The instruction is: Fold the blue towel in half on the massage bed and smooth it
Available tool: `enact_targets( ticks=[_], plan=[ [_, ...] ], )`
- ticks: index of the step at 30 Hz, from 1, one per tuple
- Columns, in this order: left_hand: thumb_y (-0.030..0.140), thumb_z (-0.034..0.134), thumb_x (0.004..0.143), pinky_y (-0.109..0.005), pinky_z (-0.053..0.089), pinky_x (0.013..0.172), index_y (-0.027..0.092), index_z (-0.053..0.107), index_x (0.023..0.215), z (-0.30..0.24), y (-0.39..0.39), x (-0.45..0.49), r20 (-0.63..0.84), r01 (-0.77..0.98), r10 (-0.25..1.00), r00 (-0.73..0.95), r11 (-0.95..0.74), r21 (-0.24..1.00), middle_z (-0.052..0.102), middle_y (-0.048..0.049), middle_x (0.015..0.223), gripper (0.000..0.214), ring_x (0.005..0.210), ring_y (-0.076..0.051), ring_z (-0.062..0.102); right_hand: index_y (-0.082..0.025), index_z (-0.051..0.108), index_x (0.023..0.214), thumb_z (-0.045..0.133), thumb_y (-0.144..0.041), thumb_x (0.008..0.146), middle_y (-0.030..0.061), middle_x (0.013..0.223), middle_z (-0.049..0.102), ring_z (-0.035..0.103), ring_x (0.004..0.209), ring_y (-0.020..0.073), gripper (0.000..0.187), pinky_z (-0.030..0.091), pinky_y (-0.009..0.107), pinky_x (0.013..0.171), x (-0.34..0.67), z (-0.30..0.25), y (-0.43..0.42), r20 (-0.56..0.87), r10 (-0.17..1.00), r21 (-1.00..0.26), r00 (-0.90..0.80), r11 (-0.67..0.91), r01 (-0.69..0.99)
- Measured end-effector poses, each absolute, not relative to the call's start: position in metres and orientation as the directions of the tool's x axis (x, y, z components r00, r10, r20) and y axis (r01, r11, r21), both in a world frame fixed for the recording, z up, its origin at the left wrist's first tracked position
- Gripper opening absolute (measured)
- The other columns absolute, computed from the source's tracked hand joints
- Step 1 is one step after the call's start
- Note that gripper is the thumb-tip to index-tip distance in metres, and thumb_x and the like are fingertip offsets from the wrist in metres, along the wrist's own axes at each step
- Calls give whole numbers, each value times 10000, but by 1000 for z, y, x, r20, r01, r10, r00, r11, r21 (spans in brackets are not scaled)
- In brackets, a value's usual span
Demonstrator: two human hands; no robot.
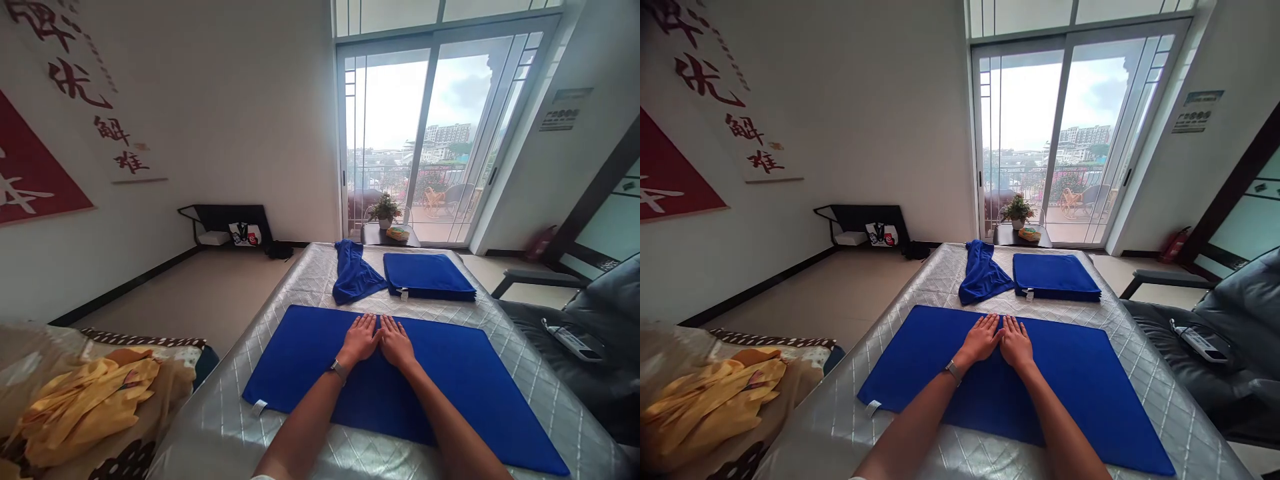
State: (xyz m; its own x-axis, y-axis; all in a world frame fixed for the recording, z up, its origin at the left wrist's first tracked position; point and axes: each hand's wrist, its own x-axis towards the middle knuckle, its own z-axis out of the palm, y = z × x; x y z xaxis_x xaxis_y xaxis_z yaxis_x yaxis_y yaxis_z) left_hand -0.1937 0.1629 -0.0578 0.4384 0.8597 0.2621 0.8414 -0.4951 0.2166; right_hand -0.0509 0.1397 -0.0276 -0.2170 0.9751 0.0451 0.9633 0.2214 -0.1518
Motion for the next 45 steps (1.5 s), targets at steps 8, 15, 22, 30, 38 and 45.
enact_targets(
  ticks=[8,15,22,30,38,45],
  plan=[
    [555,179,1046,-470,202,1252,176,349,1571,-47,170,-334,118,970,978,170,-187,156,326,-103,1629,670,1519,-251,263,-79,264,1589,175,-385,1010,91,1659,250,185,1536,212,662,122,425,1251,98,-42,135,15,1000,-27,16,-16,1000],
    [577,179,1038,-493,226,1234,133,343,1569,-56,171,-432,146,990,983,-109,93,110,279,-150,1645,712,1516,-298,265,-28,259,1580,116,-424,993,125,1664,237,202,1532,235,723,175,414,1246,204,-65,129,72,969,-55,235,-232,971],
    [626,148,1025,-481,215,1237,142,304,1584,-55,169,-426,107,989,986,-129,120,90,250,-141,1654,755,1523,-285,246,-50,247,1588,111,-422,1001,111,1668,233,192,1534,221,708,166,412,1248,200,-62,130,56,968,-74,245,-240,968],
    [602,170,1035,-473,200,1242,85,395,1536,-27,173,-390,106,997,993,-55,48,69,320,-181,1620,754,1520,-291,254,-1,393,1517,206,-262,994,194,1600,361,273,1507,270,614,167,466,1236,137,-26,132,163,977,47,136,-145,988],
    [532,178,1066,-398,266,1231,125,431,1513,-32,164,-218,245,820,827,506,-549,159,431,-134,1577,656,1492,-211,330,-82,331,1567,208,-291,1015,101,1633,316,238,1520,195,603,174,373,1238,-50,-12,135,39,965,-159,-258,261,952],
    [571,155,1048,-456,238,1242,165,403,1540,-48,161,-223,195,887,906,377,-413,206,387,-107,1603,684,1506,-236,301,-109,277,1589,179,-360,1025,67,1657,251,184,1534,184,625,119,400,1249,-31,-31,139,8,986,-115,-169,169,979]
  ],
)
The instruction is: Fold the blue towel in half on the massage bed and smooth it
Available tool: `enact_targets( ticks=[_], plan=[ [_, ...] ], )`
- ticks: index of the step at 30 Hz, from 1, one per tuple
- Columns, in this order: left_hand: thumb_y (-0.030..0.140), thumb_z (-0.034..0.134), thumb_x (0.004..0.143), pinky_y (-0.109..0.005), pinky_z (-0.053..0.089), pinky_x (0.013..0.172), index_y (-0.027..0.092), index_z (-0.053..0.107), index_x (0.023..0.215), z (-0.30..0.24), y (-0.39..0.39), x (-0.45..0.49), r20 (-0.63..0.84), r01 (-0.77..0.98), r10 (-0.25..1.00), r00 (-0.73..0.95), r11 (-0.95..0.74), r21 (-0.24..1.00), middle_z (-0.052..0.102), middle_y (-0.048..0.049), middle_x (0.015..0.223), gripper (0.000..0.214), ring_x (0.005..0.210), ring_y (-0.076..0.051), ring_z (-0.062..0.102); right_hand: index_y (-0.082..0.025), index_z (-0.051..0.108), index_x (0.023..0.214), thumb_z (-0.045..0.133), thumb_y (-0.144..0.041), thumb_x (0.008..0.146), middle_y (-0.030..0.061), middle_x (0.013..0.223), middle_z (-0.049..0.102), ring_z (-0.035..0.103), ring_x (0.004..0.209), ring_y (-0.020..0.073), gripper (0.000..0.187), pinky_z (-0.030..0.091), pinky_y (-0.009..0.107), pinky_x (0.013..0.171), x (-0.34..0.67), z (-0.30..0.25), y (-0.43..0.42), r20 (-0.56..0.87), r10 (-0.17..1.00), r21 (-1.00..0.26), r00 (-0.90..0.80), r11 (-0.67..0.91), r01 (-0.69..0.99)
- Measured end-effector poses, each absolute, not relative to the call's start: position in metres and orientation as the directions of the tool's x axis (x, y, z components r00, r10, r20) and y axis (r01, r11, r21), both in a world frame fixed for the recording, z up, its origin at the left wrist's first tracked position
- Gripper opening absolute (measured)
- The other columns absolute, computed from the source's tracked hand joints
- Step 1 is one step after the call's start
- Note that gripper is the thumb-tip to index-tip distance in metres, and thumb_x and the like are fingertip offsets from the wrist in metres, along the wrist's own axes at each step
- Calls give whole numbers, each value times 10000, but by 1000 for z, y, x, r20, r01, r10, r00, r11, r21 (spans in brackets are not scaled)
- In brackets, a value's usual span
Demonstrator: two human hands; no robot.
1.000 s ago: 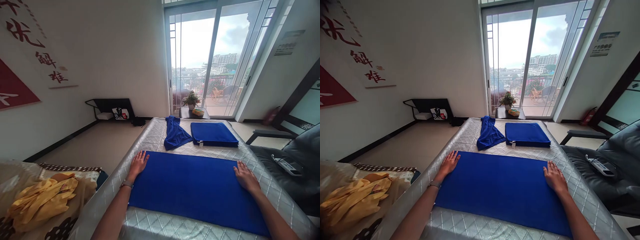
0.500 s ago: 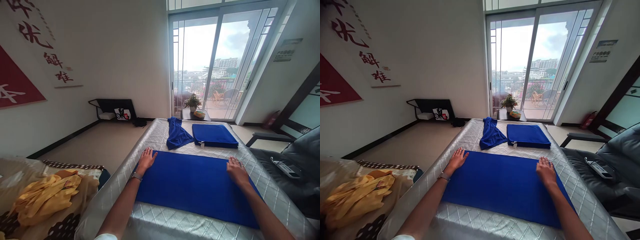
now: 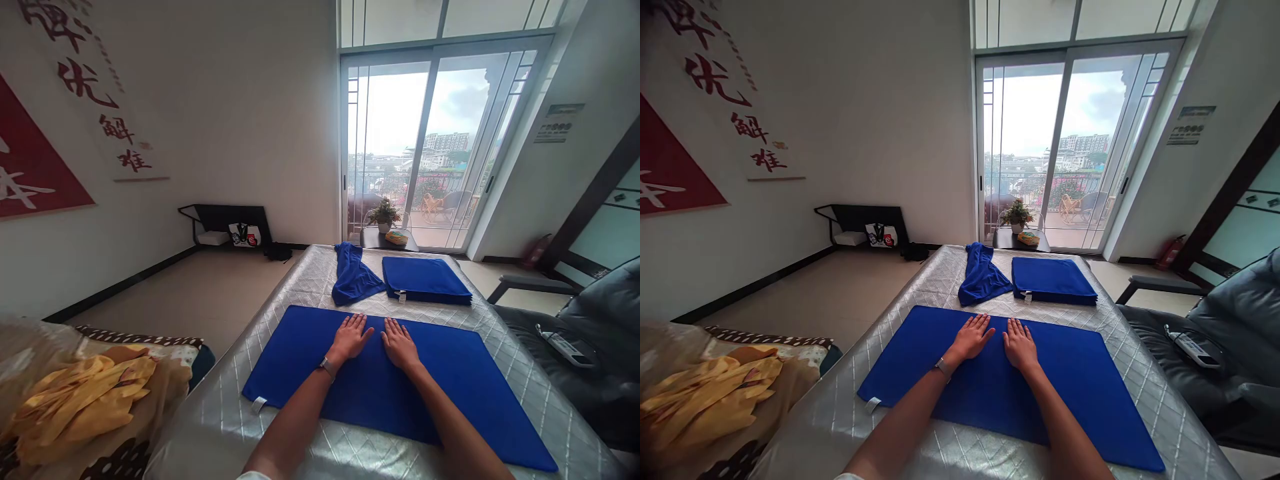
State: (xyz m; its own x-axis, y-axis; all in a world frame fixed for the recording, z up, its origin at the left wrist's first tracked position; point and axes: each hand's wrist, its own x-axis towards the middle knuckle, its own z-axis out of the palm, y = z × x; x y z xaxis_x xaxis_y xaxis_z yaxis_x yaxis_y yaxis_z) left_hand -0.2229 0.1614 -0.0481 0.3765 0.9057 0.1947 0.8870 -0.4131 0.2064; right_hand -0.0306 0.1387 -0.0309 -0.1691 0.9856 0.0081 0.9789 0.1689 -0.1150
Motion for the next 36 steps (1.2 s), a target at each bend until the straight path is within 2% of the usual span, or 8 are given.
enact_targets(
  ticks=[4,10,18,25,28,31,32,36],
  plan=[
    [585,170,1038,-470,216,1244,202,388,1553,-47,168,-302,151,958,968,202,-227,175,370,-101,1614,678,1511,-249,289,-93,272,1588,192,-368,1008,80,1659,249,185,1535,196,647,118,414,1251,57,-41,135,22,999,-77,-40,42,996],
    [587,179,1032,-514,225,1227,132,348,1567,-53,175,-418,127,984,986,-112,93,150,314,-151,1629,722,1516,-300,266,-7,299,1561,139,-371,989,144,1645,283,229,1524,236,696,179,421,1243,187,-58,127,72,970,-82,233,-227,970],
    [671,99,1001,-470,177,1244,104,308,1577,-61,176,-424,127,985,981,-149,136,111,263,-160,1648,835,1530,-283,227,3,300,1558,101,-376,996,140,1648,280,237,1521,225,706,176,367,1241,194,-56,125,80,964,-50,255,-251,967],
    [648,137,1008,-537,215,1218,84,335,1561,-33,176,-409,85,974,975,-204,194,114,317,-209,1614,815,1503,-340,285,39,447,1472,184,-240,986,212,1568,409,309,1491,290,619,147,467,1241,154,-27,118,200,958,77,207,-226,971],
    [612,177,1023,-544,229,1216,49,368,1540,-23,176,-360,141,982,985,-100,75,174,337,-243,1596,788,1502,-358,278,-16,438,1498,223,-233,992,188,1562,427,312,1493,260,591,173,448,1235,92,-14,118,227,973,16,41,-45,999],
    [592,212,1036,-439,264,1228,139,439,1518,-22,173,-286,179,960,970,162,-197,197,397,-151,1592,700,1497,-267,320,-81,388,1542,198,-296,1023,120,1611,361,263,1513,205,592,184,386,1236,19,-7,124,153,978,-121,-139,158,980],
    [590,219,1039,-394,264,1231,148,446,1514,-24,172,-261,188,942,954,235,-271,196,406,-126,1592,688,1497,-236,320,-84,371,1550,195,-317,1030,114,1619,347,248,1517,200,597,181,378,1237,-2,-6,127,133,975,-152,-181,200,968],
    [521,169,1065,-440,276,1228,120,430,1516,-43,165,-193,274,850,863,425,-484,208,410,-152,1584,658,1497,-243,319,-88,339,1564,237,-274,1017,112,1636,302,218,1527,204,587,172,385,1237,-49,-16,138,47,969,-178,-244,248,952]
  ],
)
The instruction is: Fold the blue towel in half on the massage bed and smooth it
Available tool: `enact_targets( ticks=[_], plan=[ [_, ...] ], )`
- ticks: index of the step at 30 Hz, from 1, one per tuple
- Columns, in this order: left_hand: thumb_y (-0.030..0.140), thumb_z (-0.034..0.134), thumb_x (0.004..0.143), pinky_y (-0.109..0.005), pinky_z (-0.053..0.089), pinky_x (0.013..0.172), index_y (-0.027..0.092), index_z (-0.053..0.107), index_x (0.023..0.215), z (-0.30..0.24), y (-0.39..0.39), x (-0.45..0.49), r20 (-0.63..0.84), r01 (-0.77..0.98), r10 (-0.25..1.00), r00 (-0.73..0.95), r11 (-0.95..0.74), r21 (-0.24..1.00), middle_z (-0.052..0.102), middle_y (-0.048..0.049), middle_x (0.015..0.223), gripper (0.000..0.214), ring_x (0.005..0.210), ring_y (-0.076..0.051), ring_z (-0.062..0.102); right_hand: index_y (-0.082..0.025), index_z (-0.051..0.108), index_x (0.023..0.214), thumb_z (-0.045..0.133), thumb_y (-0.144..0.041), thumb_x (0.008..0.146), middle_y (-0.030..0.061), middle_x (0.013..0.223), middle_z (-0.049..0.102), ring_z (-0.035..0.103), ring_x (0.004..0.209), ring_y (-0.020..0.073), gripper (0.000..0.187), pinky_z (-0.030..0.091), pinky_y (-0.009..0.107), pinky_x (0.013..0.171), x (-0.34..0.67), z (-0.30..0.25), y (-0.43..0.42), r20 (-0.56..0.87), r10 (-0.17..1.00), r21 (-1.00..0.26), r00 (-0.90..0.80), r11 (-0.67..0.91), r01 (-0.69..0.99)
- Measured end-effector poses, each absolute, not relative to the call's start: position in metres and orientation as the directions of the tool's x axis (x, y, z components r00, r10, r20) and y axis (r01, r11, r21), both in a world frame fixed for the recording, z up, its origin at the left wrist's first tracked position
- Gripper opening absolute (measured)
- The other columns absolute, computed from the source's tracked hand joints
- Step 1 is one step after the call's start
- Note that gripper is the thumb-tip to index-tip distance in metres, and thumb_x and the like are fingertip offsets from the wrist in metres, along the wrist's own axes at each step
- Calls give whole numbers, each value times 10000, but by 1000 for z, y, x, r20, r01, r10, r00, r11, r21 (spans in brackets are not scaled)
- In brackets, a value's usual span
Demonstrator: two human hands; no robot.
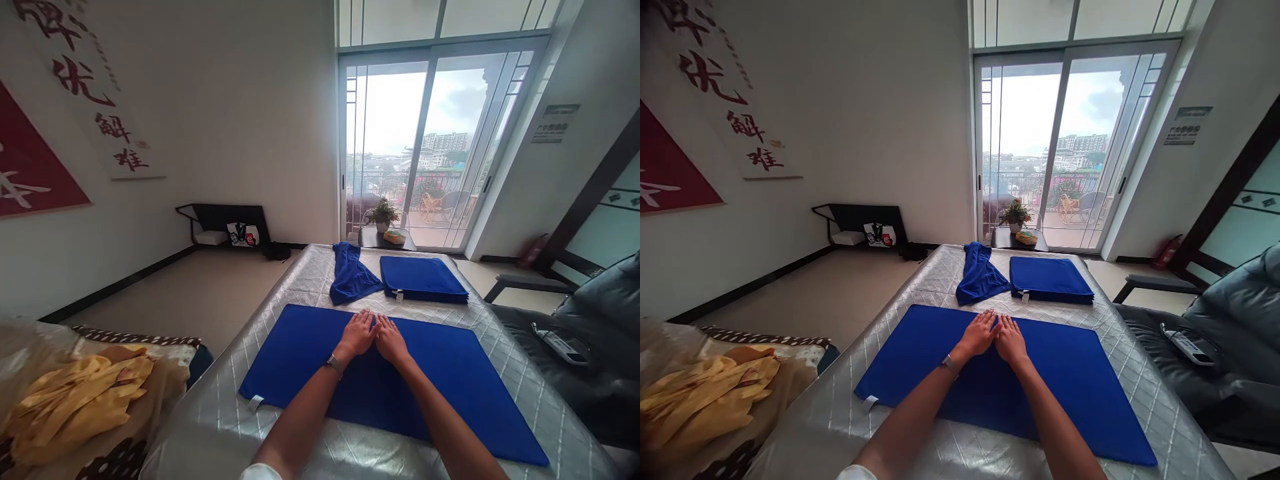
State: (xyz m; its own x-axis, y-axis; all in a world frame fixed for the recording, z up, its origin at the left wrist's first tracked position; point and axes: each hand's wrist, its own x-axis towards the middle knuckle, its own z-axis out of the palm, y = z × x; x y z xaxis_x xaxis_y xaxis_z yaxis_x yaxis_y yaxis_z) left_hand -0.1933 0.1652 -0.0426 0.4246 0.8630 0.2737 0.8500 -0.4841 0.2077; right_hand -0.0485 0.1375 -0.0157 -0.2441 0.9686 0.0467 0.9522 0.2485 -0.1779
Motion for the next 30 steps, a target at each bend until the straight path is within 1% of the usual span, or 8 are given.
enact_targets(
  ticks=[4,7,10,13,17,21,27,30],
  plan=[
    [538,119,1060,-439,247,1245,97,414,1521,-55,162,-181,264,852,878,400,-462,244,403,-149,1588,703,1504,-231,304,-120,316,1579,250,-241,1006,87,1648,280,204,1530,199,589,134,385,1245,-52,-30,140,59,971,-142,-230,237,961],
    [548,123,1056,-438,234,1250,108,408,1528,-55,161,-184,261,846,873,412,-473,245,398,-141,1593,706,1508,-227,292,-133,317,1581,227,-269,1015,74,1650,280,197,1532,186,589,118,368,1246,-50,-33,139,72,970,-134,-230,238,962],
    [568,150,1049,-436,232,1250,130,391,1542,-51,161,-196,244,854,880,409,-463,238,386,-129,1601,702,1510,-225,288,-124,300,1586,190,-329,1025,71,1655,260,191,1533,183,607,115,379,1248,-41,-33,141,45,978,-134,-203,208,969],
    [576,194,1044,-447,226,1250,154,372,1556,-48,164,-236,188,900,923,335,-373,227,362,-122,1612,687,1511,-235,286,-103,264,1592,167,-384,1025,65,1662,238,181,1535,186,641,118,394,1250,-1,-35,144,10,992,-106,-123,123,987],
    [534,244,1044,-500,209,1244,215,347,1573,-45,173,-332,132,969,982,132,-157,194,350,-108,1620,626,1517,-267,269,-45,258,1583,176,-362,1002,103,1660,244,185,1536,220,668,121,413,1250,101,-45,140,23,999,-25,46,-45,999],
    [548,224,1033,-527,211,1230,133,317,1579,-48,178,-407,110,985,990,-84,66,159,313,-161,1629,692,1519,-312,254,0,286,1564,155,-383,983,142,1650,266,214,1529,242,709,172,410,1243,189,-57,133,67,969,-57,236,-233,971],
    [634,158,1012,-490,179,1244,84,300,1576,-54,178,-415,123,985,985,-123,105,140,271,-177,1643,800,1530,-296,221,13,288,1559,112,-392,979,150,1653,258,231,1523,233,730,166,381,1244,201,-56,130,74,959,-57,275,-271,961],
    [649,136,1008,-479,161,1249,73,290,1577,-50,178,-413,101,984,988,-118,103,144,246,-174,1650,825,1535,-287,204,-13,305,1562,129,-381,986,143,1648,277,251,1517,246,705,179,417,1240,192,-44,127,57,953,-24,296,-295,955]
  ],
)
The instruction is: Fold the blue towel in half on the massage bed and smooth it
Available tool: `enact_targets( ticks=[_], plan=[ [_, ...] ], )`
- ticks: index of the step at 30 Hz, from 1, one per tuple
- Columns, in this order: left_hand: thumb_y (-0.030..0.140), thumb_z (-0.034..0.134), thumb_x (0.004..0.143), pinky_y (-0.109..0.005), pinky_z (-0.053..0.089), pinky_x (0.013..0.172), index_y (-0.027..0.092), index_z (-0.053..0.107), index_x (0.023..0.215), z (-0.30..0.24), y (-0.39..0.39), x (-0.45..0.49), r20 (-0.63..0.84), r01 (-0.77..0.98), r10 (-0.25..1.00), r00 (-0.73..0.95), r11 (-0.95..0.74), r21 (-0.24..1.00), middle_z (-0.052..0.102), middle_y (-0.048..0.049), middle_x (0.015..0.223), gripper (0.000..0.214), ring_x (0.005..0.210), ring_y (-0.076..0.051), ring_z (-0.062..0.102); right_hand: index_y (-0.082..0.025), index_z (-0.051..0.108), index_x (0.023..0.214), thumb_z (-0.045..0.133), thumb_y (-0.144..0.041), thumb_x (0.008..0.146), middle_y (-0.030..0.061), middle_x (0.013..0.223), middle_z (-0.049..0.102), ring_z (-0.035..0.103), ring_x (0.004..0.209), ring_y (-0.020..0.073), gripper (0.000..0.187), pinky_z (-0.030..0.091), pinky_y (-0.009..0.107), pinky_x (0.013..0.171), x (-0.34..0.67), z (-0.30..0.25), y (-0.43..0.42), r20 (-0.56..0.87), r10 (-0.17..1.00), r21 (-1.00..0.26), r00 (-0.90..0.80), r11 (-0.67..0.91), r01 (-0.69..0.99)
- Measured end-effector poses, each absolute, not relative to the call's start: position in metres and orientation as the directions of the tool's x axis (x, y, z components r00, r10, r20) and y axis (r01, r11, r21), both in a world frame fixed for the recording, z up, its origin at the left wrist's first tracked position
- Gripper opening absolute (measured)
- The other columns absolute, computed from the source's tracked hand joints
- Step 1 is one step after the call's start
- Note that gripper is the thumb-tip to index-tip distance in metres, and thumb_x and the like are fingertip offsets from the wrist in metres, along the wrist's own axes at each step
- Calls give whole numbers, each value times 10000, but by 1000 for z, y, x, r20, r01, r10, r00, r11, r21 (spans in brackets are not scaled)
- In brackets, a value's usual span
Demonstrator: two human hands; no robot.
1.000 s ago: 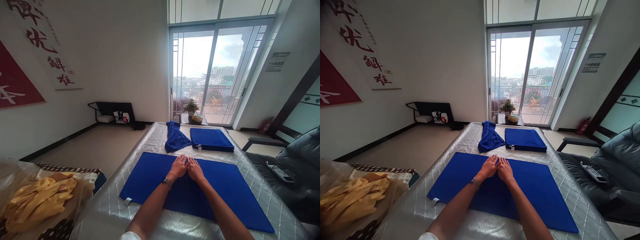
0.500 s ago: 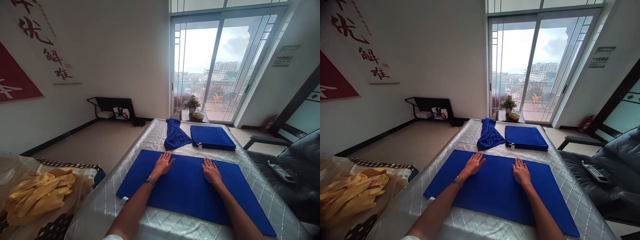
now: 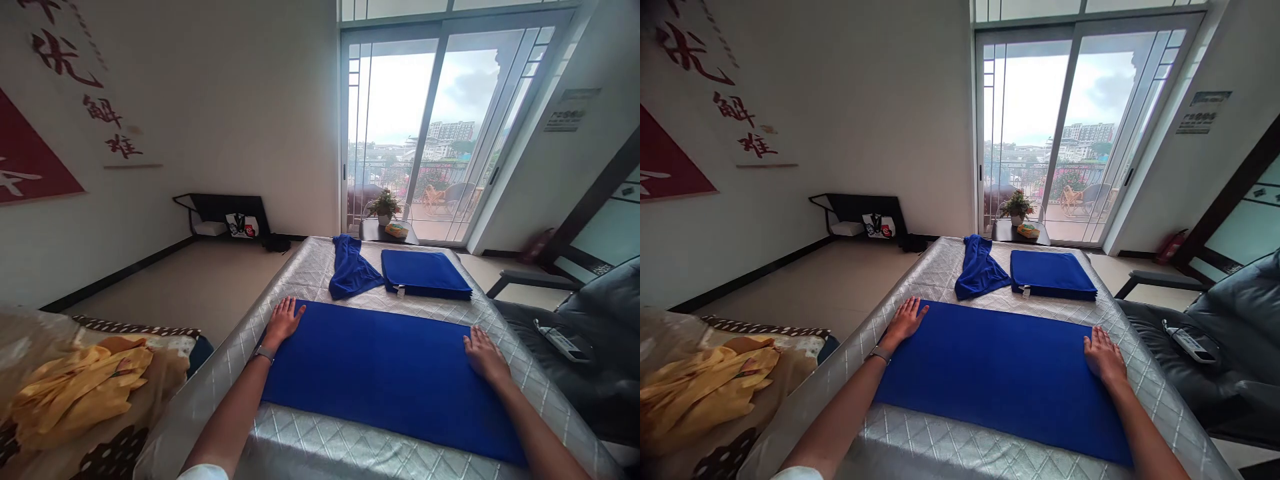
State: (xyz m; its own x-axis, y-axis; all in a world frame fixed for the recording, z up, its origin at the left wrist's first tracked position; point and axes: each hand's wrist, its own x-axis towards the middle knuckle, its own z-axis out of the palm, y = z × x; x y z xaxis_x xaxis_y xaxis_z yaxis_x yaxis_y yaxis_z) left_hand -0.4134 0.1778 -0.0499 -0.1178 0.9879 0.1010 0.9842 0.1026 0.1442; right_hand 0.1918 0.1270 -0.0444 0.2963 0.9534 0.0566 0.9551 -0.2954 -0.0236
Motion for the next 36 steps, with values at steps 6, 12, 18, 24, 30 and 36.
enact_targets(
  ticks=[6,12,18,24,30,36],
  plan=[
    [559,222,1029,-534,207,1233,106,364,1557,-35,169,-383,212,988,972,-100,72,139,357,-178,1608,710,1524,-332,226,5,483,1461,245,-208,960,210,1544,447,341,1476,295,594,187,489,1228,141,-22,121,289,941,101,178,-215,971],
    [524,239,1058,-434,358,1184,205,560,1431,-24,158,-259,275,897,905,326,-387,212,540,-119,1498,587,1410,-258,468,-111,422,1532,210,-286,1006,87,1595,395,298,1500,203,593,201,377,1236,7,-6,123,179,970,-55,-164,176,983],
    [512,210,1065,-436,316,1215,144,498,1473,-41,153,-186,316,844,865,390,-473,252,482,-151,1536,620,1470,-239,376,-119,361,1562,243,-221,988,83,1632,308,229,1523,209,595,178,397,1241,-53,-19,128,68,962,-132,-264,271,954],
    [539,145,1057,-460,264,1240,142,444,1516,-52,152,-185,284,846,877,388,-461,269,429,-141,1573,677,1493,-246,329,-138,306,1587,228,-236,995,68,1649,269,190,1533,199,605,146,393,1249,-52,-29,129,52,967,-137,-248,252,958],
    [533,196,1057,-469,269,1236,190,403,1545,-53,162,-226,224,899,917,331,-379,221,392,-100,1600,631,1498,-242,318,-122,278,1591,162,-386,1021,50,1653,250,181,1534,176,638,120,391,1250,-14,-32,134,11,992,-107,-130,130,986],
    [503,257,1048,-497,253,1227,152,430,1529,-55,179,-369,169,989,985,10,-35,146,379,-136,1598,621,1496,-288,315,-57,324,1566,204,-382,967,102,1640,291,225,1525,225,693,153,423,1245,137,-57,134,57,992,-24,114,-113,993]
  ],
)
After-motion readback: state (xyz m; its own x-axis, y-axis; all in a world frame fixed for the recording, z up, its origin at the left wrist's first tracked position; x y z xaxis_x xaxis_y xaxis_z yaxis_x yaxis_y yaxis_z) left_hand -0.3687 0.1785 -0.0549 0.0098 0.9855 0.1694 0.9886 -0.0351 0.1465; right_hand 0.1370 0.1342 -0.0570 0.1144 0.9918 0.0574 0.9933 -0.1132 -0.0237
